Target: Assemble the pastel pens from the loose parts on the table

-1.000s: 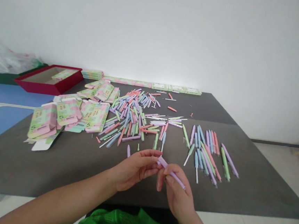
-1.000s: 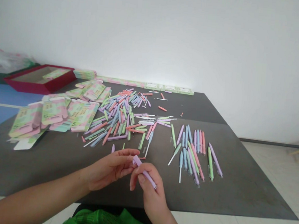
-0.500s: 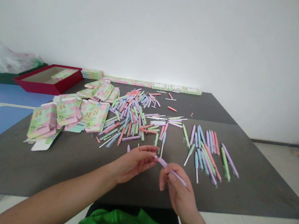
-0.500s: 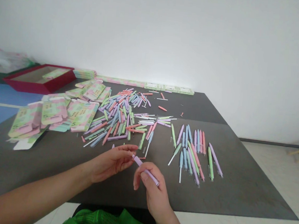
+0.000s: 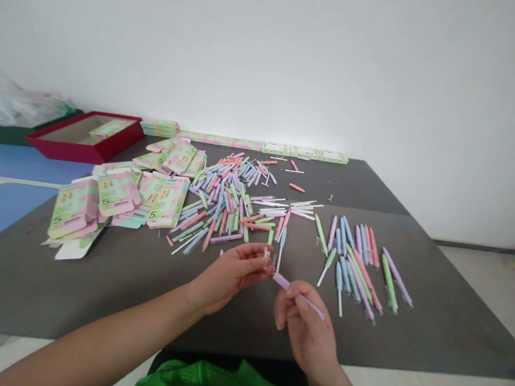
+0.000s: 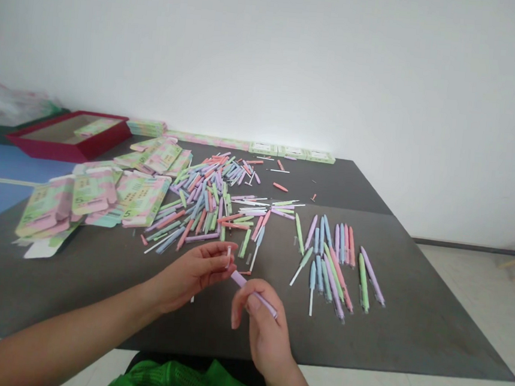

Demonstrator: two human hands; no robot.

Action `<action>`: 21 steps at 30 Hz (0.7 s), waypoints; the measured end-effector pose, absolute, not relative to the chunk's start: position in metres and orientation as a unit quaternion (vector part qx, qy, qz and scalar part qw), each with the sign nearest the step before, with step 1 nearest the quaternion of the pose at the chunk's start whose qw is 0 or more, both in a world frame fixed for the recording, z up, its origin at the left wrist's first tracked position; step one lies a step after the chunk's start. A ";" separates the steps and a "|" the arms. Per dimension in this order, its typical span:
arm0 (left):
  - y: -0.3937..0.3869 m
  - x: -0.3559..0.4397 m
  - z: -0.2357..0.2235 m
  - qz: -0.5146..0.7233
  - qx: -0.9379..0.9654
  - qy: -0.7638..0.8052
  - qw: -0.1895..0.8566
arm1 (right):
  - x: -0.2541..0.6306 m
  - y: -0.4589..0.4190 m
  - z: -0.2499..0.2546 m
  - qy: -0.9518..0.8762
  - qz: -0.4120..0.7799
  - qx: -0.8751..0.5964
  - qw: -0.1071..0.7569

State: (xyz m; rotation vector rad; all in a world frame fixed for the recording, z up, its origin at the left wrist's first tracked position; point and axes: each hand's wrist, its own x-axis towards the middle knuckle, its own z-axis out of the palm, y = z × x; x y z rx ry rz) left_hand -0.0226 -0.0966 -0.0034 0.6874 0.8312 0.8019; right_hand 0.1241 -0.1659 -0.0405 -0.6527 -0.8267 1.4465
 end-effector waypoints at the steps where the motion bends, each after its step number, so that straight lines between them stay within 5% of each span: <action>1: -0.096 -0.024 -0.003 0.371 0.357 0.396 0.760 | 0.126 -0.165 -0.040 -0.350 0.628 -0.286 0.634; 15: -0.102 -0.037 0.017 0.276 0.725 0.399 0.489 | 0.131 -0.157 -0.047 -0.322 0.665 -0.281 0.612; 21: -0.099 -0.040 0.016 0.283 0.731 0.402 0.473 | 0.135 -0.156 -0.046 -0.303 0.671 -0.270 0.621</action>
